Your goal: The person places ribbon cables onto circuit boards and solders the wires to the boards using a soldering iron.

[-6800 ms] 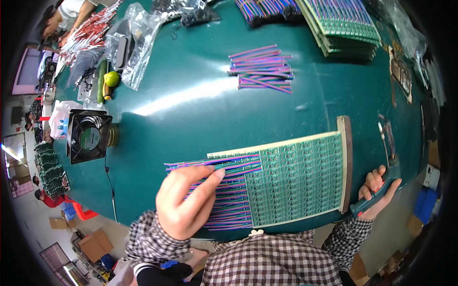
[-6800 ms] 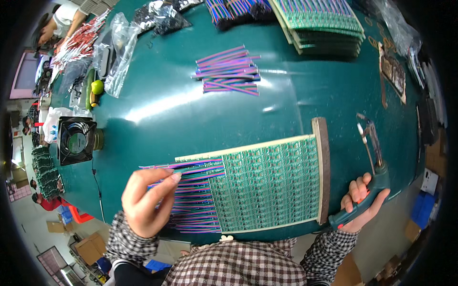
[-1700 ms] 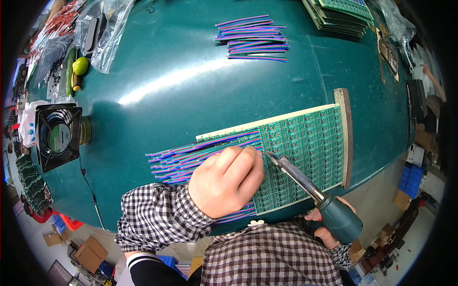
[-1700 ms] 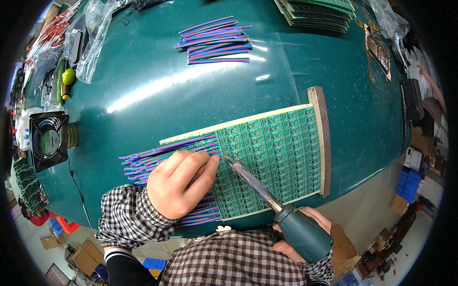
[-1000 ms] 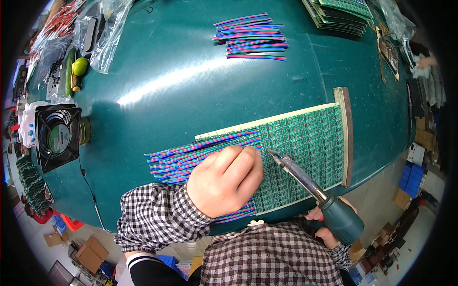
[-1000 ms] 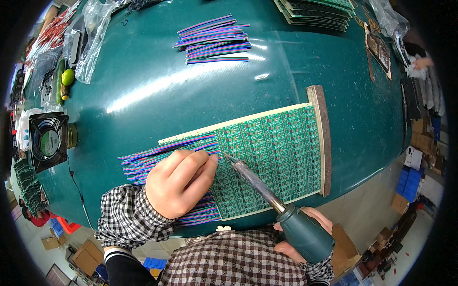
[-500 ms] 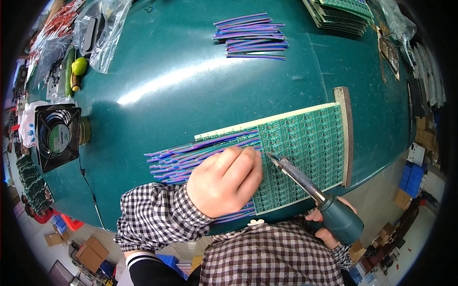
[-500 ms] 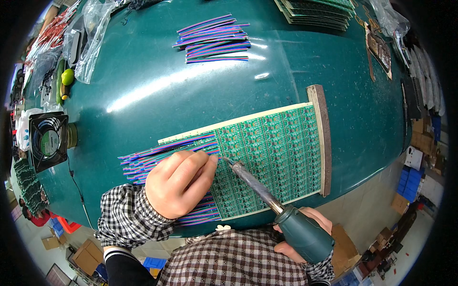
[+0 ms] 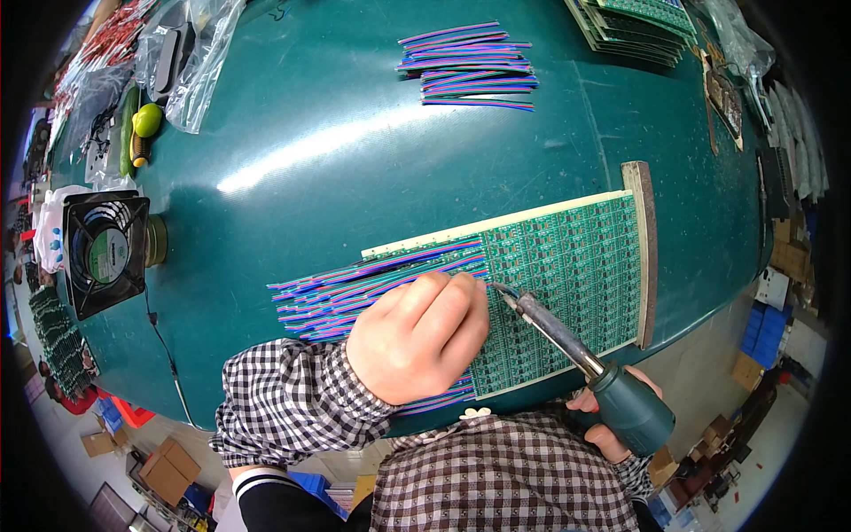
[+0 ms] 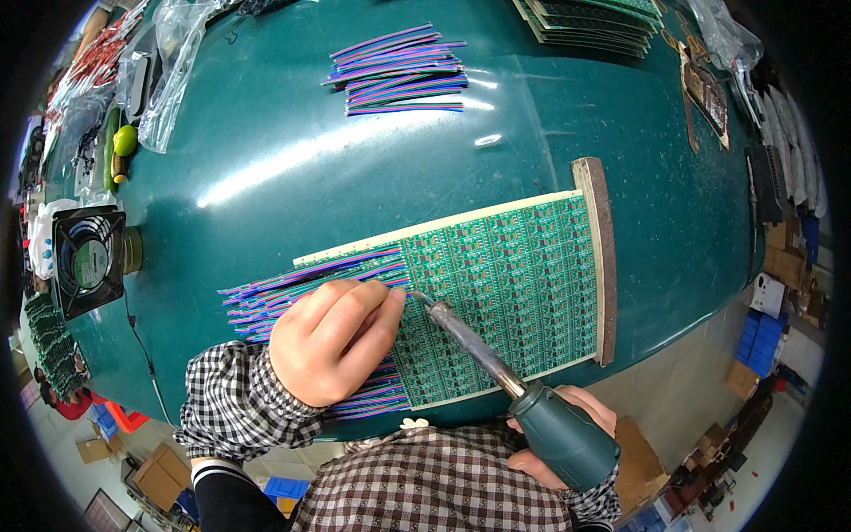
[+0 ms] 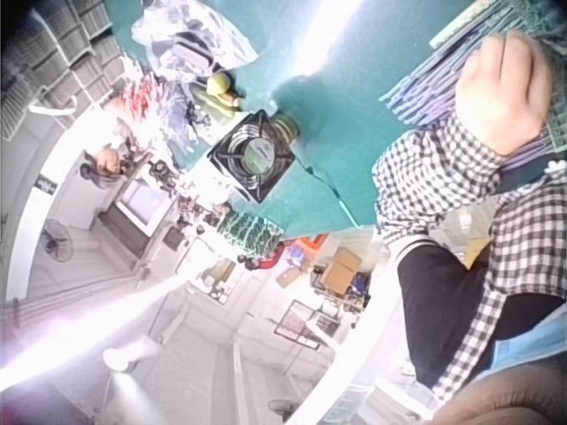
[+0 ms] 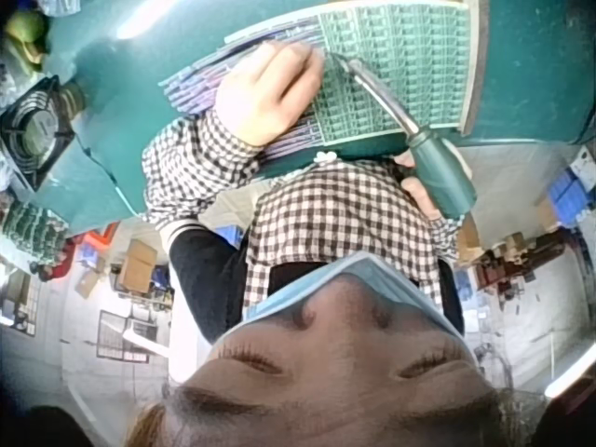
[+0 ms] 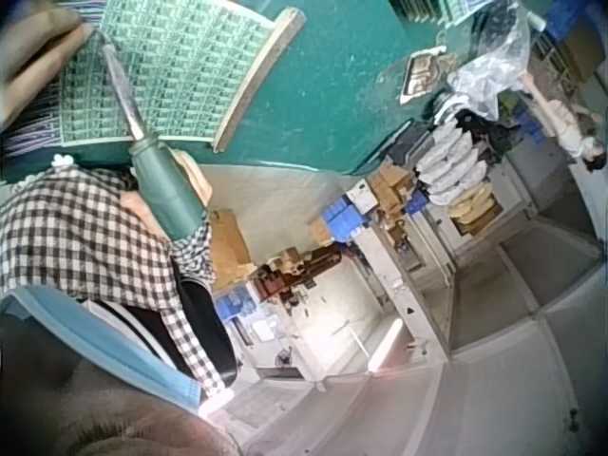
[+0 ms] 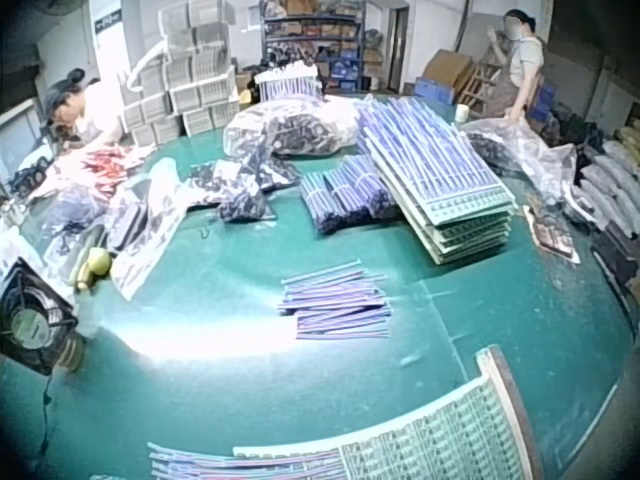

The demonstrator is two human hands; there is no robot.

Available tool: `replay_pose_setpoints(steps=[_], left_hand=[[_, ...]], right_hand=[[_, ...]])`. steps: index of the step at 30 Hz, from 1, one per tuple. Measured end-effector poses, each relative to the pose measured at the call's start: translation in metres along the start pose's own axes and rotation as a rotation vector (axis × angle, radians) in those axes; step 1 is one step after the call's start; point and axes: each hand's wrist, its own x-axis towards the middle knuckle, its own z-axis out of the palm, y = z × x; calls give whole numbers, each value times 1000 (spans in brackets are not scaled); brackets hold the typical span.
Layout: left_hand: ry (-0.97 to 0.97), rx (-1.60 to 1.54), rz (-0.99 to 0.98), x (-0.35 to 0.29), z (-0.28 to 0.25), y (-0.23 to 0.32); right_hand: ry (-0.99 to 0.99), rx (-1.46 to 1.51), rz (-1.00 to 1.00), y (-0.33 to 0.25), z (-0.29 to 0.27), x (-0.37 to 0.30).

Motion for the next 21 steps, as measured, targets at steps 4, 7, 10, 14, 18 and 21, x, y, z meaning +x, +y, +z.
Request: replay_pose_setpoints(steps=[4, 7, 10, 14, 18, 21], left_hand=[[20, 22, 0, 0, 1, 1], [24, 38, 0, 0, 2, 2], [25, 52, 4, 0, 2, 2], [36, 42, 18, 2, 1, 2], [30, 54, 17, 1, 2, 3], [35, 63, 11, 0, 3, 3]], right_hand=[[12, -1, -7, 1, 1, -1], [21, -13, -18, 3, 2, -2], [20, -9, -12, 3, 3, 0], [26, -6, -17, -2, 0, -3], [42, 43, -28, 2, 1, -3], [38, 39, -44, 2, 1, -2]])
